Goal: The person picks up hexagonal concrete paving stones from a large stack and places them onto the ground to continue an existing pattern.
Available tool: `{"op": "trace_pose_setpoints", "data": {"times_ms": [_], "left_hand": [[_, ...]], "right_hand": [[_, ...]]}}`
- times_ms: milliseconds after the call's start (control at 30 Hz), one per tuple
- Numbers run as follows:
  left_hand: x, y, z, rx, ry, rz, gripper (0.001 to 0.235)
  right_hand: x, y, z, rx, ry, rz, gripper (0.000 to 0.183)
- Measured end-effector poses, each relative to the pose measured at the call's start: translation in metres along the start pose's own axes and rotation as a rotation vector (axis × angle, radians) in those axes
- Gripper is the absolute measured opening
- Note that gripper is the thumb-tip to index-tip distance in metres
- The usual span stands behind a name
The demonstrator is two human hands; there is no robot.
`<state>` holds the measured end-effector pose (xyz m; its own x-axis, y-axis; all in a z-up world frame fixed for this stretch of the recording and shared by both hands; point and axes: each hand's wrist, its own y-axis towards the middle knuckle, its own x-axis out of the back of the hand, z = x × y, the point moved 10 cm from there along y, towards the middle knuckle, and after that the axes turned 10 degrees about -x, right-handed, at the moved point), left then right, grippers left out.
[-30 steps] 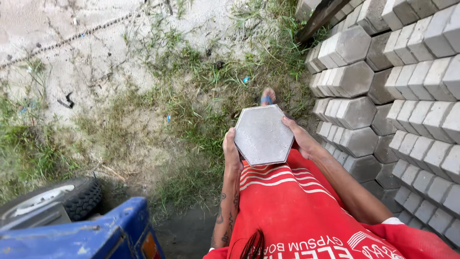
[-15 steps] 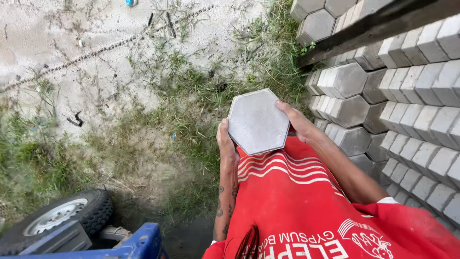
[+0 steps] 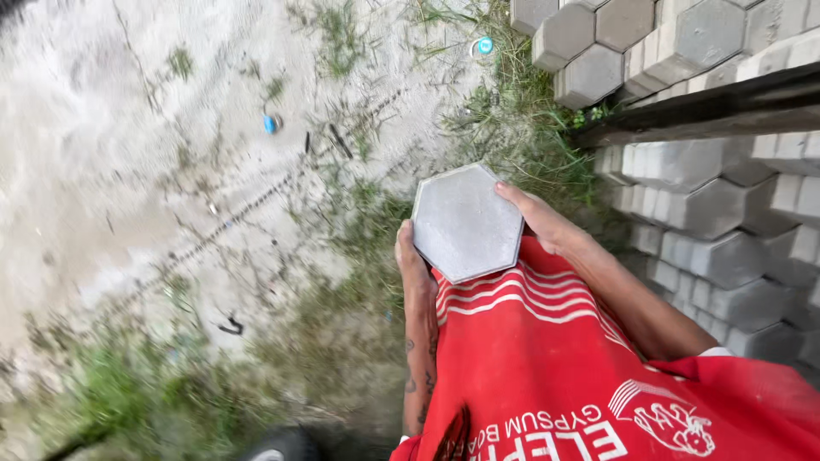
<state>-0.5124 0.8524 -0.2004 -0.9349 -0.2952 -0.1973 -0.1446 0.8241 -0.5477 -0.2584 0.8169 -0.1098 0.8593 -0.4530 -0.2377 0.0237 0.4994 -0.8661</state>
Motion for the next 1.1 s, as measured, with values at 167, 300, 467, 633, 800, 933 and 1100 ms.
{"op": "trace_pose_setpoints", "data": {"times_ms": [167,300,467,633,800,933,1100], "left_hand": [[-0.047,0.063,-0.086,0.061,0.083,0.097,0.027],[-0.054,0.16,-0.082,0.107,0.21,0.155,0.027],[-0.148,0.222,-0.148,0.166,0.222,0.145,0.032],[-0.275,0.28,-0.229,0.133,0.193,0.083,0.035],[-0.363,0.329,-0.288,0.176,0.218,0.084,0.042],[-0.422,0.41,-0.299,0.139,0.248,0.185,0.046],[-0.554,0.467,-0.349,0.199,0.334,0.305,0.06]], "right_hand": [[-0.038,0.048,0.036,-0.023,0.102,-0.057,0.065],[-0.066,0.074,0.09,-0.019,0.186,-0.096,0.069],[-0.077,0.132,0.177,0.024,0.189,-0.131,0.07],[-0.088,0.174,0.324,0.013,0.103,-0.121,0.08],[-0.096,0.209,0.423,0.011,0.156,-0.086,0.079],[-0.096,0.243,0.512,0.051,0.132,-0.058,0.082],[-0.085,0.297,0.609,0.095,0.241,-0.117,0.08]]}}
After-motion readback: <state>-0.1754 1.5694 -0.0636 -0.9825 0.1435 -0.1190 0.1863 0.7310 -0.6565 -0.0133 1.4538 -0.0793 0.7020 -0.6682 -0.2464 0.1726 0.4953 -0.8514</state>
